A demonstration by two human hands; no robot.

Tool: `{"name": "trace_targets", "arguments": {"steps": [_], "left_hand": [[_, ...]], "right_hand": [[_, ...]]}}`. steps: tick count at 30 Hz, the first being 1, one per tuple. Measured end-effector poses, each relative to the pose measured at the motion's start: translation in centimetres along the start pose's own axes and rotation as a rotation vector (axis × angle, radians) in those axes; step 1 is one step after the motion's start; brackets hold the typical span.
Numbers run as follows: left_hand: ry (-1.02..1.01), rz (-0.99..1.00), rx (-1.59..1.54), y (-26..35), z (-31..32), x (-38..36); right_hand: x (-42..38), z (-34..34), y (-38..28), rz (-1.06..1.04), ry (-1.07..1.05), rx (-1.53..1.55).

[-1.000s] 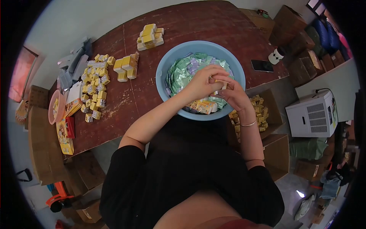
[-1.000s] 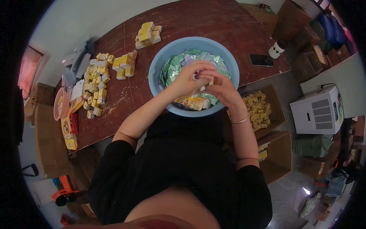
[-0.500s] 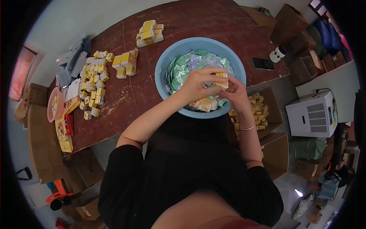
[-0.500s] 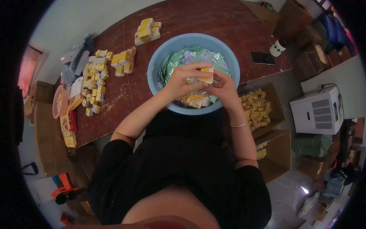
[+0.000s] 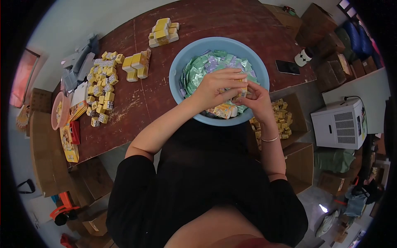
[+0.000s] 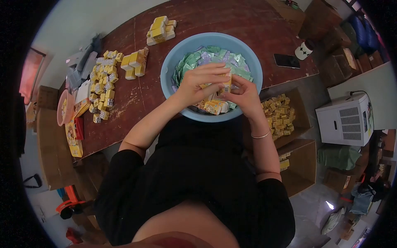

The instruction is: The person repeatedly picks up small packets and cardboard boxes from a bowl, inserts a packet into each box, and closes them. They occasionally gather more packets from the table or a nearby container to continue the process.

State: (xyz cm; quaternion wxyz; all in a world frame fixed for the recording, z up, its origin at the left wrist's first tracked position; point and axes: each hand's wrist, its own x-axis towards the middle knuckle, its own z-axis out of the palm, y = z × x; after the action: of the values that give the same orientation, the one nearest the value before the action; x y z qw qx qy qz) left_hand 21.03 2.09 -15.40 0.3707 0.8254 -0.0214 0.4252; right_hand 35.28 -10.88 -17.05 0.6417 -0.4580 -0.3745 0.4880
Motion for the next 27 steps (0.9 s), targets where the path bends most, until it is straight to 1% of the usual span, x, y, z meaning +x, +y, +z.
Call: {"name": "trace_targets", "arguments": {"steps": [1, 2, 4, 8, 10, 11, 13, 14, 16, 17, 19, 20, 21, 22, 23, 24, 25, 26, 27], "left_hand": [[-0.023, -0.077, -0.102, 0.0, 0.0, -0.3], [-0.022, -0.078, -0.101, 0.0, 0.0, -0.4], [-0.002, -0.234, -0.19, 0.2, 0.0, -0.5], [0.006, -0.307, -0.232, 0.3, 0.2, -0.8], [-0.001, -0.045, -0.073, 0.2, 0.2, -0.9], [-0.001, -0.045, -0.073, 0.3, 0.2, -0.9], [-0.01, 0.124, 0.055, 0.3, 0.2, -1.0], [-0.012, 0.124, 0.056, 0.1, 0.3, -1.2], [-0.103, 0.251, 0.197, 0.0, 0.2, -1.5], [-0.102, 0.249, 0.197, 0.2, 0.0, -1.4], [-0.266, 0.203, 0.17, 0.5, -0.7, -1.2], [-0.262, 0.202, 0.173, 0.3, -1.3, -1.4], [-0.35, 0.084, 0.244, 0.0, -2.1, -1.7], [-0.44, -0.034, 0.316, -0.3, -2.8, -2.0], [-0.439, -0.03, 0.32, -0.8, -3.3, -2.6], [-0.623, -0.089, 0.529, -1.5, -3.6, -3.6], [-0.804, -0.152, 0.74, -1.7, -3.8, -4.2], [-0.805, -0.155, 0.74, -2.0, -3.6, -4.5], [-0.887, -0.258, 0.697, -2.3, -3.3, -4.7]], "right_hand": [[-0.2, 0.2, 0.0, 0.009, -0.008, -0.01], [-0.2, 0.2, 0.0, 0.01, -0.009, -0.01], [-0.1, 0.2, 0.1, 0.019, -0.004, -0.022], [-0.1, 0.1, 0.1, 0.009, -0.013, -0.035], [-0.1, -0.2, 0.4, 0.016, -0.019, -0.031], [-0.2, -0.2, 0.3, 0.016, -0.02, -0.03], [-0.4, -0.2, -0.2, 0.05, -0.038, 0.013], [-0.5, -0.2, -0.1, 0.049, -0.037, 0.015], [-0.7, -0.3, -0.1, 0.109, -0.063, -0.009], [-0.9, -0.5, -0.3, 0.111, -0.064, -0.009], [-1.5, -1.4, -1.4, 0.102, -0.073, -0.063], [-1.9, -2.7, -2.9, 0.145, -0.081, -0.206], [-2.6, -4.4, -5.0, 0.19, -0.084, -0.348], [-3.5, -6.0, -6.9, 0.274, -0.035, -0.638], [-4.4, -7.3, -8.3, 0.351, 0.016, -0.928], [-5.2, -8.3, -9.0, 0.351, 0.015, -0.926], [-5.9, -8.9, -9.5, 0.282, 0.147, -1.151], [-6.3, -9.3, -9.6, 0.206, 0.282, -1.373], [-6.5, -9.5, -9.5, 0.207, 0.28, -1.373]]}}
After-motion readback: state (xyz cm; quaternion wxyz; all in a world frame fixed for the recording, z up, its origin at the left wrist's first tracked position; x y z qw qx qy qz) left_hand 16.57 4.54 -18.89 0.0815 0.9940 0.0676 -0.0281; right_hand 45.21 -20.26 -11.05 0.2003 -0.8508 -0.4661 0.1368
